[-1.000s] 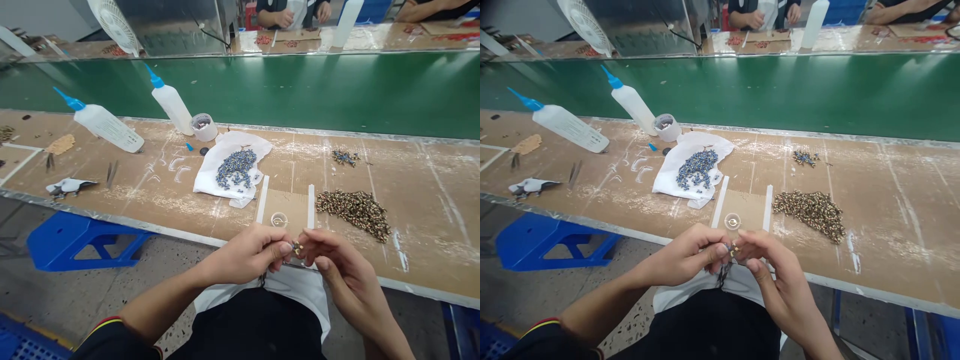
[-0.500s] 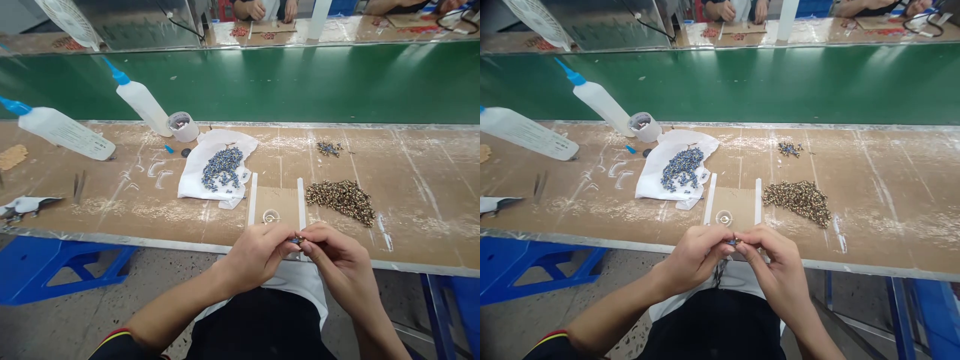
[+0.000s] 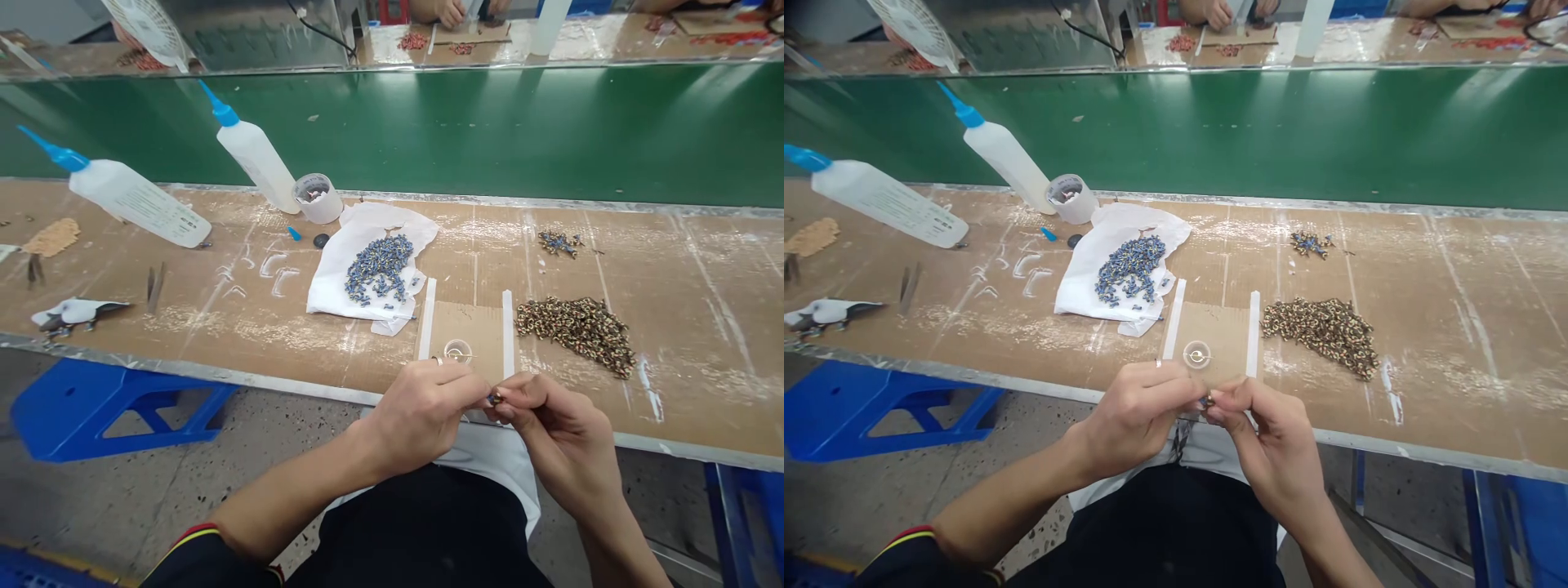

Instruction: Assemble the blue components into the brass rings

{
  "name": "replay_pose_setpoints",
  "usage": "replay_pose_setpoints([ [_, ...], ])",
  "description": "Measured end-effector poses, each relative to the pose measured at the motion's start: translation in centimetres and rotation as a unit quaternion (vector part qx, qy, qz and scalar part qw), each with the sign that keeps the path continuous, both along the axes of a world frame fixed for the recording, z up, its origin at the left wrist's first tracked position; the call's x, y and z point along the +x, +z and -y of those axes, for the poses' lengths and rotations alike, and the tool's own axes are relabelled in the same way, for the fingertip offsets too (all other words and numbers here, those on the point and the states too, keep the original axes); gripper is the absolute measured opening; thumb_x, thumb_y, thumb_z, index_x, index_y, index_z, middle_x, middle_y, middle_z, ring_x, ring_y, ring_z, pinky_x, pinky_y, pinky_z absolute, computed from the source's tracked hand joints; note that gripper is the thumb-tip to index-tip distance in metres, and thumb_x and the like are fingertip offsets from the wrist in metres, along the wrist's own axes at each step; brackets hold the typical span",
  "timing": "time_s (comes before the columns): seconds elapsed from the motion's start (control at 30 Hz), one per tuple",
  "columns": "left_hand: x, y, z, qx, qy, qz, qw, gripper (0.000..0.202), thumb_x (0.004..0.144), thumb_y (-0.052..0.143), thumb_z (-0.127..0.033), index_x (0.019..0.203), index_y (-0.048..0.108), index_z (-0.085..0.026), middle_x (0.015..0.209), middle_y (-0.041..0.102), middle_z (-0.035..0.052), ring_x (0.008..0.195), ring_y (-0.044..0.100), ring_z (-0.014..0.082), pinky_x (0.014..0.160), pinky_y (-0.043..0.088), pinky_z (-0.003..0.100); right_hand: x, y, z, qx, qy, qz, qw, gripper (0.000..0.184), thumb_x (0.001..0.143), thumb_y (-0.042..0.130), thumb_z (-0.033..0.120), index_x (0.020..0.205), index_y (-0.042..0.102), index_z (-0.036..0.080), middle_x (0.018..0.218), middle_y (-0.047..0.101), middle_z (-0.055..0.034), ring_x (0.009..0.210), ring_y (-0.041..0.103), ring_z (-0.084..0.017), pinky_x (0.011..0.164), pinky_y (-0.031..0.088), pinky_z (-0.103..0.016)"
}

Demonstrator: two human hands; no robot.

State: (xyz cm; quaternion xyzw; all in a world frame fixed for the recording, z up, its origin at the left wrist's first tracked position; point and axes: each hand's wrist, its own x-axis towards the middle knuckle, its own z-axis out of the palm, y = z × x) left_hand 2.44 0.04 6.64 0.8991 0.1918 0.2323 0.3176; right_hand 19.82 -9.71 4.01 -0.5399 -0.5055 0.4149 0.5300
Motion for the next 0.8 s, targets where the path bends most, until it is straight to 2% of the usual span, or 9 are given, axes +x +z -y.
replay_pose_setpoints([
  [0.17, 0.2, 0.7, -0.1, 0.05, -0.019, -0.045, 0.998, 0.029, 0.094, 0.037, -0.005, 0.077, 0.059, -0.015, 0.067, 0.056, 0.0009, 0.06, 0.047, 0.0126, 0.057, 0.035, 0.024, 0.2, 0.6, 0.4, 0.009, 0.005, 0.038, 0.999, 0.016, 0.092, 0.061, 0.011, 0.081, 0.059, 0.023, 0.08, 0.069, -0.0011, 0.069, 0.065, -0.015, 0.064, 0.052, -0.027],
  [0.4, 0.5, 0.0, 0.1, 0.048, -0.018, -0.078, 0.996, 0.03, 0.094, 0.037, -0.007, 0.073, 0.056, -0.016, 0.064, 0.056, 0.0, 0.057, 0.045, 0.0126, 0.055, 0.035, 0.024, 0.5, 0.3, 0.3, -0.009, 0.014, 0.051, 0.999, 0.017, 0.094, 0.059, 0.015, 0.079, 0.056, 0.022, 0.077, 0.068, -0.0004, 0.066, 0.062, -0.013, 0.062, 0.051, -0.024],
  [0.5, 0.5, -0.3, 0.4, 0.006, -0.005, -0.075, 0.997, 0.026, 0.092, 0.04, -0.007, 0.074, 0.057, -0.016, 0.066, 0.059, 0.0003, 0.057, 0.048, 0.0121, 0.055, 0.036, 0.023, 0.5, -0.1, 0.1, -0.03, 0.016, 0.013, 0.999, 0.015, 0.093, 0.062, 0.019, 0.079, 0.059, 0.022, 0.075, 0.067, -0.0004, 0.067, 0.063, -0.013, 0.062, 0.053, -0.024],
  [0.63, 0.8, -0.2, 0.1, -0.096, 0.006, -0.086, 0.992, 0.023, 0.096, 0.044, -0.014, 0.08, 0.062, -0.015, 0.07, 0.065, 0.0017, 0.062, 0.057, 0.0132, 0.06, 0.042, 0.023, 0.1, -0.3, -0.1, -0.065, -0.019, -0.055, 0.996, 0.009, 0.091, 0.067, 0.025, 0.082, 0.066, 0.022, 0.076, 0.07, -0.0003, 0.067, 0.067, -0.013, 0.063, 0.057, -0.023],
  [0.73, 0.5, 0.0, -1.0, -0.166, 0.026, -0.097, 0.981, 0.016, 0.096, 0.053, -0.024, 0.097, 0.067, -0.016, 0.08, 0.072, 0.0025, 0.071, 0.065, 0.0149, 0.066, 0.046, 0.024, -0.2, -0.5, 0.2, -0.097, -0.046, -0.076, 0.991, 0.01, 0.089, 0.069, 0.03, 0.085, 0.068, 0.021, 0.074, 0.072, -0.001, 0.068, 0.07, -0.014, 0.064, 0.058, -0.023],
  [0.8, -0.4, -0.3, -2.3, -0.192, 0.082, -0.091, 0.974, 0.021, 0.095, 0.058, -0.03, 0.11, 0.066, -0.017, 0.088, 0.074, 0.003, 0.077, 0.067, 0.0161, 0.07, 0.048, 0.025, 0.5, -0.7, 0.5, -0.115, -0.071, -0.06, 0.989, 0.012, 0.088, 0.07, 0.033, 0.088, 0.068, 0.021, 0.077, 0.074, -0.0027, 0.07, 0.072, -0.016, 0.066, 0.059, -0.025],
])
